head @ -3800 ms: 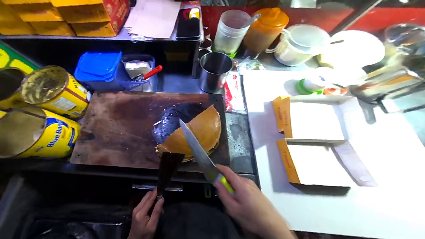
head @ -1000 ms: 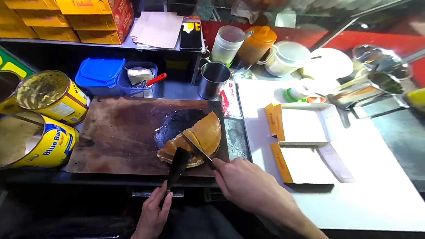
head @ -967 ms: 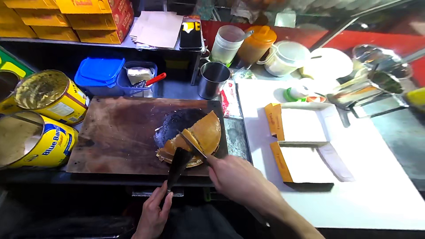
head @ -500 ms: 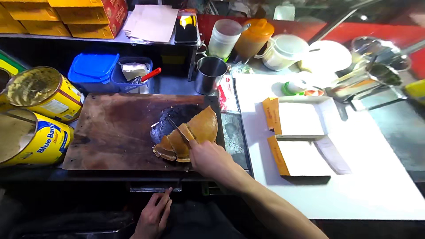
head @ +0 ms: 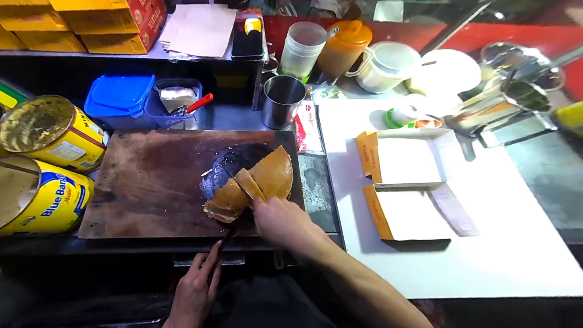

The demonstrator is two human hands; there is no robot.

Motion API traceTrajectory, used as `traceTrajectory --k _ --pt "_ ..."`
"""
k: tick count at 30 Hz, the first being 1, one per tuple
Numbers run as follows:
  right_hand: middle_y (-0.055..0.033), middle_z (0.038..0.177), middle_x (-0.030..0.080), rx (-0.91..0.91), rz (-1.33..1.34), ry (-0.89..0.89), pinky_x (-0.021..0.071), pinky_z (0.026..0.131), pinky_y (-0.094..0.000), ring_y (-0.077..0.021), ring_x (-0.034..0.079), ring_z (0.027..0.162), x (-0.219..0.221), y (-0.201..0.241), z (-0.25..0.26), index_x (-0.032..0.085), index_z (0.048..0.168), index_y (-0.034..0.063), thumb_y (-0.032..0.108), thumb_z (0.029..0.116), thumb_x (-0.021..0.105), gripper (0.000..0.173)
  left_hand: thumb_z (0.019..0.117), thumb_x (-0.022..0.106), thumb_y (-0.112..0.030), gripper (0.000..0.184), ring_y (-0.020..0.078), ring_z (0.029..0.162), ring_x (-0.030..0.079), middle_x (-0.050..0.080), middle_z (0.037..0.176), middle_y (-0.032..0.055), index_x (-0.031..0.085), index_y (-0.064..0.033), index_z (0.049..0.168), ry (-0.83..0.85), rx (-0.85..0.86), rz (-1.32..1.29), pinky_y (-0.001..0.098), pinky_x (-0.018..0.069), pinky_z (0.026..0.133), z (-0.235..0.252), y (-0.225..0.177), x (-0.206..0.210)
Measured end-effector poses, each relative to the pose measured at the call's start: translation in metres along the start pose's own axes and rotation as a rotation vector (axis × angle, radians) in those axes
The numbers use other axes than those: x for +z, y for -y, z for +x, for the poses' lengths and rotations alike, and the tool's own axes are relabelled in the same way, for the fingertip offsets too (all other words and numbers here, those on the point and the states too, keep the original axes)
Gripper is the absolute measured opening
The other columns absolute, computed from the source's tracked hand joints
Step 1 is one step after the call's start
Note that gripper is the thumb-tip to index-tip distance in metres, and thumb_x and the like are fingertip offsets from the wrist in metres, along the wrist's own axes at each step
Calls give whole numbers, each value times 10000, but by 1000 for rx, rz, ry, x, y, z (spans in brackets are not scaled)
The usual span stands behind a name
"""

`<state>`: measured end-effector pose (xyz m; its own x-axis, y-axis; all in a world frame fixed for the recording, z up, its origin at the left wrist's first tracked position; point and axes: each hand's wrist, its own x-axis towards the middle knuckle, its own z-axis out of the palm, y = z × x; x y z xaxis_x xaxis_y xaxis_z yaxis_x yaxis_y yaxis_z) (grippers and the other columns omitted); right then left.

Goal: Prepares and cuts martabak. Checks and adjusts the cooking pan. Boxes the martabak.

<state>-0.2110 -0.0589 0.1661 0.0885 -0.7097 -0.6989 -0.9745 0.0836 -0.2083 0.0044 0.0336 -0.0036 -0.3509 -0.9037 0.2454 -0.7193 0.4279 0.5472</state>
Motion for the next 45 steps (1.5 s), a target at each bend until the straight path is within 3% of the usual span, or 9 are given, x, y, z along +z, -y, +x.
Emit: traceTrajectory --k 5,9,20,27,29,32,35,39,45 --pt "-247 1052 659 -8 1 49 539 810 -556 -429 671 1029 11 -17 -27 581 1245 -12 209 1095 409 318 959 553 -168 387 213 667 684 697 932 143 699 -34 1291 10 -10 18 329 578 565 -1 -2 -1" --pt "-258 1079 664 -8 64 2 547 847 -557 -442 678 1054 44 -27 1 488 1386 -1 222 1118 357 373 956 564 -153 372 219 704 703 711 951 157 704 -7 1269 -2 8 37 315 588 600 -4 -6 -1" --pt "-257 1087 669 -18 134 -32 553 832 -545 -442 686 1043 67 -32 10 449 1435 -5 190 1112 346 390 955 570 -133 364 229 762 708 707 958 171 699 26 1255 9 -2 77 302 591 666 -7 -12 -2" --pt "-254 911 686 -34 162 142 549 749 -597 -464 701 897 78 -95 -77 571 1340 29 239 1099 438 347 976 568 -152 368 213 770 707 710 970 199 691 64 1247 18 -29 -18 272 589 699 -11 -13 0" --pt "-214 788 691 -200 265 23 555 646 -573 -406 702 714 63 -135 -106 638 1293 7 227 1078 493 341 995 556 -170 384 151 772 696 715 963 199 675 103 1237 35 -77 -183 237 585 737 -17 -11 2" --pt "-59 691 641 -415 306 -440 521 486 -346 -162 595 514 66 -163 -89 637 1303 30 270 1056 467 384 1055 504 -250 418 16 736 658 715 903 80 637 96 1248 -13 -219 -501 185 580 716 -26 -14 7" --pt "-97 788 689 -582 103 -738 521 475 -351 -188 607 528 79 -164 -31 622 1288 -7 241 1012 494 393 1066 488 -268 375 -4 590 613 710 882 -42 615 5 1290 -187 -357 -781 185 561 540 -14 -22 9" --pt "-103 810 658 -796 -165 -819 524 456 -343 -227 649 572 72 -178 14 665 1183 44 183 1009 512 270 1048 419 -180 369 39 478 594 738 914 -22 566 13 1326 -305 -519 -965 204 537 424 10 -18 -1" --pt "-113 796 611 -674 -365 -775 456 393 -375 -263 604 523 34 -176 -1 717 1193 128 165 993 487 307 1018 464 -157 369 28 503 608 734 910 -29 619 42 1288 -190 -466 -890 199 549 448 38 2 -26"
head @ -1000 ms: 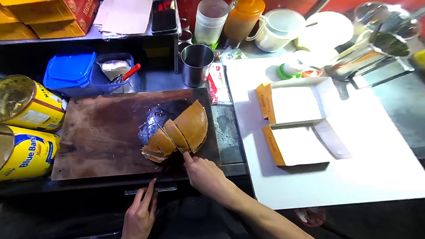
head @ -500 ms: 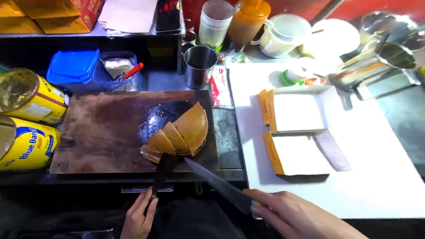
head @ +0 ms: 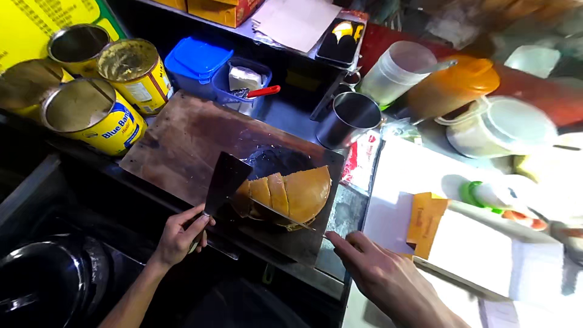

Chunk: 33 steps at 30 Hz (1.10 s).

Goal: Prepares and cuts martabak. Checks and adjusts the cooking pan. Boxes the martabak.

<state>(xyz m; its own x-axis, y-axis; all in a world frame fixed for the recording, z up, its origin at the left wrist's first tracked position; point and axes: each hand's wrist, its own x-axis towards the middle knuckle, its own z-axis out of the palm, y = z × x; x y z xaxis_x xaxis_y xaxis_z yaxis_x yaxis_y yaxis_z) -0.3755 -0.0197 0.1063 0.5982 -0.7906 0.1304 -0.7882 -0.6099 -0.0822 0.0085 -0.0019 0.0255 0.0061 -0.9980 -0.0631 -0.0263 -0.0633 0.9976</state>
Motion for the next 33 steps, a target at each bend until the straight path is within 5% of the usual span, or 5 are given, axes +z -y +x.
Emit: traceTrajectory --k 5,12,24,28,33 --pt "-139 743 640 24 -265 307 463 401 -437 -331 648 546 -96 39 69 698 1034 26 99 967 601 139 1037 531 -300 404 26 659 626 737 968 76 706 -7 1252 434 129 504 213 550 629 81 -27 -28" --pt "-38 532 423 -104 -400 453 298 377 -313 -219 496 429 -116 122 187 618 704 56 8 873 592 178 1075 499 -335 429 56 579 589 719 934 88 641 -59 1371 765 -87 646 238 520 561 127 -49 -27" --pt "-81 628 620 109 -399 643 510 678 -472 -271 635 579 -106 59 175 728 866 88 -1 870 652 117 1057 515 -323 409 32 524 574 682 773 23 666 -59 1330 783 -159 514 219 514 521 132 -28 -34" --pt "-98 666 639 142 -397 565 492 650 -493 -294 635 597 -109 45 155 761 959 98 -1 872 681 155 1073 533 -275 385 85 558 546 694 841 78 651 -16 1333 728 -310 494 266 473 534 127 -51 -23" --pt "-79 719 672 197 -389 567 507 730 -486 -273 650 647 -107 30 141 775 1049 142 -1 883 691 235 1035 524 -377 439 -19 491 556 682 758 -46 683 -78 1314 689 -204 418 168 491 459 117 -16 -35"
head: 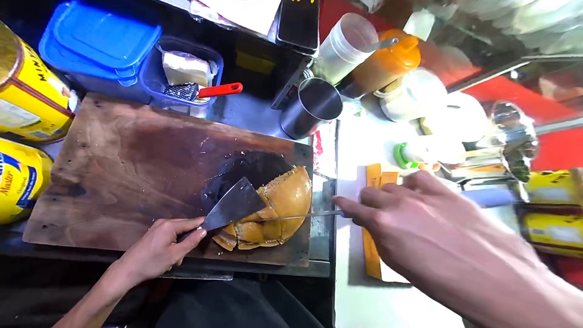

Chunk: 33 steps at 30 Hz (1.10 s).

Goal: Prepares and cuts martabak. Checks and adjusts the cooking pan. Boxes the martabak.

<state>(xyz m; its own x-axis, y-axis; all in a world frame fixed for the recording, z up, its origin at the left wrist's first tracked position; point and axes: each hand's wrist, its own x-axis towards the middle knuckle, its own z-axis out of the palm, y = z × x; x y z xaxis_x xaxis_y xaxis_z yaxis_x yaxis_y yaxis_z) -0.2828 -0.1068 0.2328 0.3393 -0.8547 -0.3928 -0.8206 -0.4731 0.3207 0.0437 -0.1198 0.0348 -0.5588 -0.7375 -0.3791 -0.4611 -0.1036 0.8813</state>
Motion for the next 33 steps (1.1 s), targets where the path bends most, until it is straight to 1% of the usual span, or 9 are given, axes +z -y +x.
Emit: traceTrajectory --k 9,12,16,18,20,23,27,30,33 --pt "-96 697 660 63 -23 36 484 755 -499 -286 646 661 10 1 5 775 975 121 -23 881 670 201 1028 540 -367 426 -4 479 556 672 740 -58 676 -89 1321 -32 -74 -20 181 492 445 -7 -4 7" --pt "-92 736 682 15 -26 25 499 809 -491 -278 663 698 14 -1 4 773 1042 133 -8 902 647 236 1031 541 -358 424 1 471 564 672 734 -67 666 -88 1332 -35 -85 -63 184 504 440 -9 -4 8" --pt "-115 698 670 -6 -39 -41 504 770 -511 -300 660 659 24 1 8 778 964 88 -62 843 689 213 1039 532 -283 343 -14 494 579 690 796 -83 694 -76 1258 -121 151 -268 161 520 447 -22 7 15" --pt "-110 738 687 -38 9 12 495 801 -503 -298 661 694 27 -8 7 774 1034 115 -38 882 668 241 1045 545 -286 335 -21 521 592 700 821 -76 707 -85 1257 -139 256 -261 152 530 467 -26 12 16" --pt "-82 748 680 -101 39 -54 511 754 -506 -295 664 696 19 -24 -7 767 1131 178 -11 879 663 332 1033 558 -306 363 -34 529 589 702 822 -59 711 -54 1243 -162 222 -159 145 528 479 -27 12 17" --pt "-75 734 665 -126 86 -123 509 618 -467 -298 662 662 21 -29 -18 763 1156 196 0 866 641 371 1031 540 -317 399 -37 520 580 704 841 -36 694 -26 1256 -139 71 -73 147 520 476 -24 11 20" --pt "-89 750 682 -140 130 -128 533 640 -464 -306 691 709 37 -20 -6 768 1150 160 31 909 640 302 1034 533 -346 417 -36 517 576 705 838 -35 693 -43 1273 -129 59 -65 150 513 472 -18 12 24" --pt "-134 699 657 -106 51 -154 511 658 -465 -324 666 655 44 9 9 766 1065 60 -71 861 626 280 1034 530 -353 423 -37 514 573 703 827 -38 691 -43 1273 -126 56 -65 147 512 474 -19 12 25" --pt "-109 728 675 -47 -7 -80 509 737 -478 -297 662 680 28 6 5 769 1086 100 -69 867 640 305 1025 543 -351 413 -36 500 564 700 828 -48 695 -62 1278 -127 11 -70 148 505 459 -21 7 25"
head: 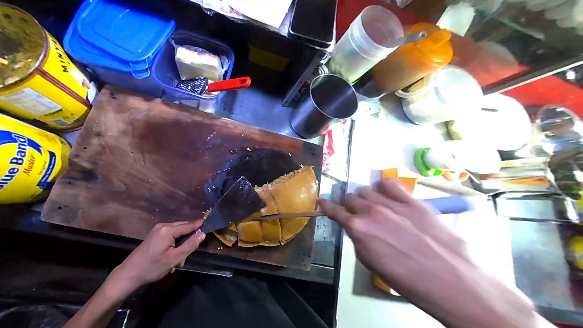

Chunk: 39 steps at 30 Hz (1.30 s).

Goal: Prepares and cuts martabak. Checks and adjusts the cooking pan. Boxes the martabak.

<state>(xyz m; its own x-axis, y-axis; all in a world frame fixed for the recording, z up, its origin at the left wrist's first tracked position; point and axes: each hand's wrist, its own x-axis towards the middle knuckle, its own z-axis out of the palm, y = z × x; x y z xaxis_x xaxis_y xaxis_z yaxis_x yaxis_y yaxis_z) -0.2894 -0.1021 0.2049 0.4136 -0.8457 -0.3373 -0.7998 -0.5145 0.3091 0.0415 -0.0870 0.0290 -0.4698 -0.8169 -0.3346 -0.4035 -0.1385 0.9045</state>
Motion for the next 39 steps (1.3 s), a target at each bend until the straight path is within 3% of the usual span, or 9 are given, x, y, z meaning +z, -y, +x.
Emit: traceTrajectory --k 4,11,15,19,23,27,30,32,39 --pt "-97 663 650 68 -93 81 490 773 -480 -273 645 638 -9 -4 3 775 956 94 -59 871 660 209 1019 547 -348 412 -25 487 561 688 793 -62 687 -70 1289 -2 -60 -22 153 501 451 -3 -1 3" --pt "-80 705 668 34 -67 109 475 788 -478 -273 647 686 -13 -16 6 783 1015 146 -3 872 683 229 1021 548 -304 351 -16 486 572 691 786 -82 705 -86 1247 -19 31 -171 164 510 435 -8 6 3" --pt "-79 717 655 -60 43 15 505 602 -455 -299 657 670 -14 -28 -12 775 1116 169 6 869 682 310 1038 559 -291 326 -20 504 576 693 831 -77 709 -92 1248 -30 158 -244 150 514 442 -8 10 -1" --pt "-103 763 652 -52 100 -29 477 491 -434 -329 666 679 -2 -18 -12 765 1138 151 31 906 640 289 1029 548 -321 389 -43 519 573 701 845 -55 697 -46 1260 2 64 -93 139 511 469 1 7 2" --pt "-118 673 625 -30 13 -78 477 592 -419 -294 633 620 8 6 5 766 1029 41 -73 863 604 258 1026 540 -351 411 -40 515 575 698 825 -53 701 -44 1248 6 50 -48 145 515 470 4 7 2" --pt "-111 702 654 -1 -44 -28 489 717 -481 -300 642 654 -10 -3 -6 778 1085 100 -51 880 634 293 1018 557 -334 397 -38 503 568 705 827 -50 705 -45 1245 -7 24 -54 146 510 460 3 4 2" --pt "-113 647 629 59 -125 10 481 726 -461 -284 631 622 -5 -1 -1 779 972 65 -74 863 638 226 1014 555 -332 388 -34 495 568 694 796 -72 702 -58 1248 4 -12 -71 148 507 453 0 3 1" --pt "-102 708 659 24 -71 41 484 755 -483 -293 644 674 -11 -12 -7 780 1065 117 -23 879 673 257 1013 556 -321 375 -26 489 573 692 783 -83 704 -70 1249 12 -6 -114 155 510 440 -1 3 0" --pt "-102 755 644 -90 135 -45 466 470 -419 -325 660 659 1 -21 -16 756 1140 144 43 925 594 288 1039 557 -298 325 -25 501 570 690 822 -78 713 -90 1235 16 146 -239 148 508 439 0 0 -4"
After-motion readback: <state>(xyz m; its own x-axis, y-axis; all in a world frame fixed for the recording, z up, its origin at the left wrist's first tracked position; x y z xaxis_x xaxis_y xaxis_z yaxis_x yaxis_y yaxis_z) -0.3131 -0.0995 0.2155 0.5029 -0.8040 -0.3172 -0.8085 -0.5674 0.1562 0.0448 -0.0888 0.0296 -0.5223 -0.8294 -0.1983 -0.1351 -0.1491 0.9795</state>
